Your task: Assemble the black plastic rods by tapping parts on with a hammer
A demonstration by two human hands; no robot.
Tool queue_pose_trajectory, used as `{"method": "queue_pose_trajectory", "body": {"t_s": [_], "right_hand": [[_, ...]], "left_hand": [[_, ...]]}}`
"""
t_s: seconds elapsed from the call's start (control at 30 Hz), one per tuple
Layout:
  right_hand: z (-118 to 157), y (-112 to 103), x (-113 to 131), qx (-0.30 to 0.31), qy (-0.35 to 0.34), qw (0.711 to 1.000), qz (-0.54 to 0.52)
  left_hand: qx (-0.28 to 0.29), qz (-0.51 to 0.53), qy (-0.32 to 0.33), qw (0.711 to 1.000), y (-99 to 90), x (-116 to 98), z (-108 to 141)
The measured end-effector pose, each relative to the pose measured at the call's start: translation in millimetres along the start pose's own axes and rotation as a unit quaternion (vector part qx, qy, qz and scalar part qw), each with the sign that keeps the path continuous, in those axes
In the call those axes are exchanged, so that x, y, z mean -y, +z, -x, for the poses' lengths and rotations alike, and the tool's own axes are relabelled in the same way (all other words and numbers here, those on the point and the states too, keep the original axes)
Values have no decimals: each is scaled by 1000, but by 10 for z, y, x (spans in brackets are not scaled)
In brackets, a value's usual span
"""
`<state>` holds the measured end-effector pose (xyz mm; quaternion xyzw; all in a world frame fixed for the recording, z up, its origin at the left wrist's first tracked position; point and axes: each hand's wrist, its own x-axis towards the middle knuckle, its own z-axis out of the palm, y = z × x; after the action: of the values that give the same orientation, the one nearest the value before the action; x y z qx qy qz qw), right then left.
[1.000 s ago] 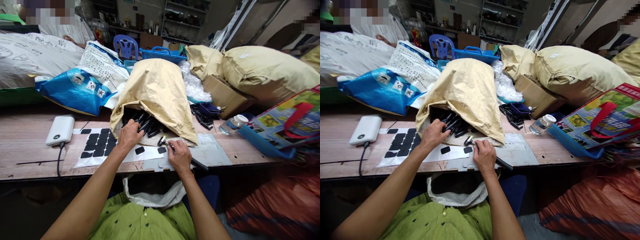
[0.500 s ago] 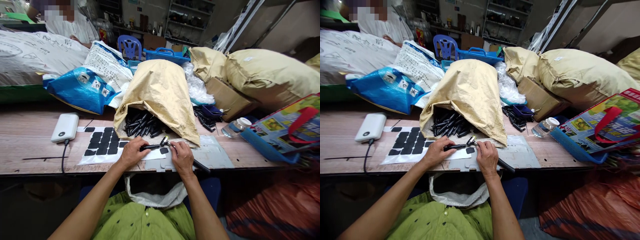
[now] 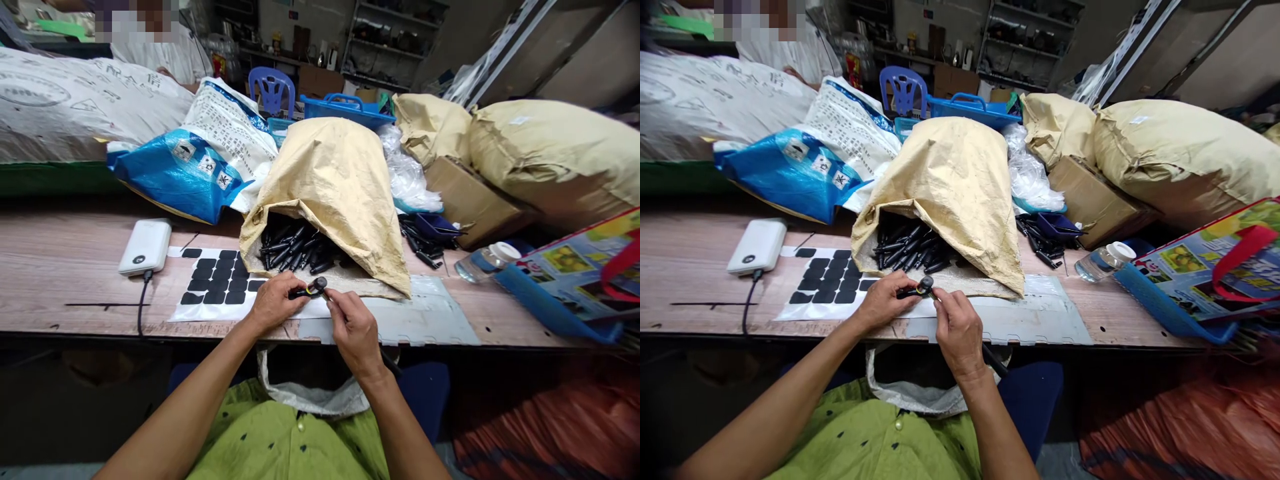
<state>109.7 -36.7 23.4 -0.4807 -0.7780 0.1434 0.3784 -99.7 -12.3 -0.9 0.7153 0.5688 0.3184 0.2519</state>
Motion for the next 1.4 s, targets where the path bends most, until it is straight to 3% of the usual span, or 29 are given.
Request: {"method": "queue_pose_trajectory", "body": {"t_s": [0.3,0.5,0.7,0.93,1.1,1.4], "right_hand": [[41,78,70,-1,-30,997,67],[20,-5,43,-37,-8,997,66],[40,-24,1,-12,11,997,80],[-174,-147,-313,-62,16,992,110],[-197,-101,-638,-53,23,980,192],[-115,-29,-651,-51,37,974,215]], "left_hand": [[6,7,-1,1000,-5,15,-10],[-2,5,-5,1000,-2,7,-7],[-4,-2,-12,1000,-6,-20,-5],[-13,-22,-6,1000,-17,-46,5],[-13,-25,-1,1000,-22,-44,12],[0,-43,6,999,-29,-50,26]]}}
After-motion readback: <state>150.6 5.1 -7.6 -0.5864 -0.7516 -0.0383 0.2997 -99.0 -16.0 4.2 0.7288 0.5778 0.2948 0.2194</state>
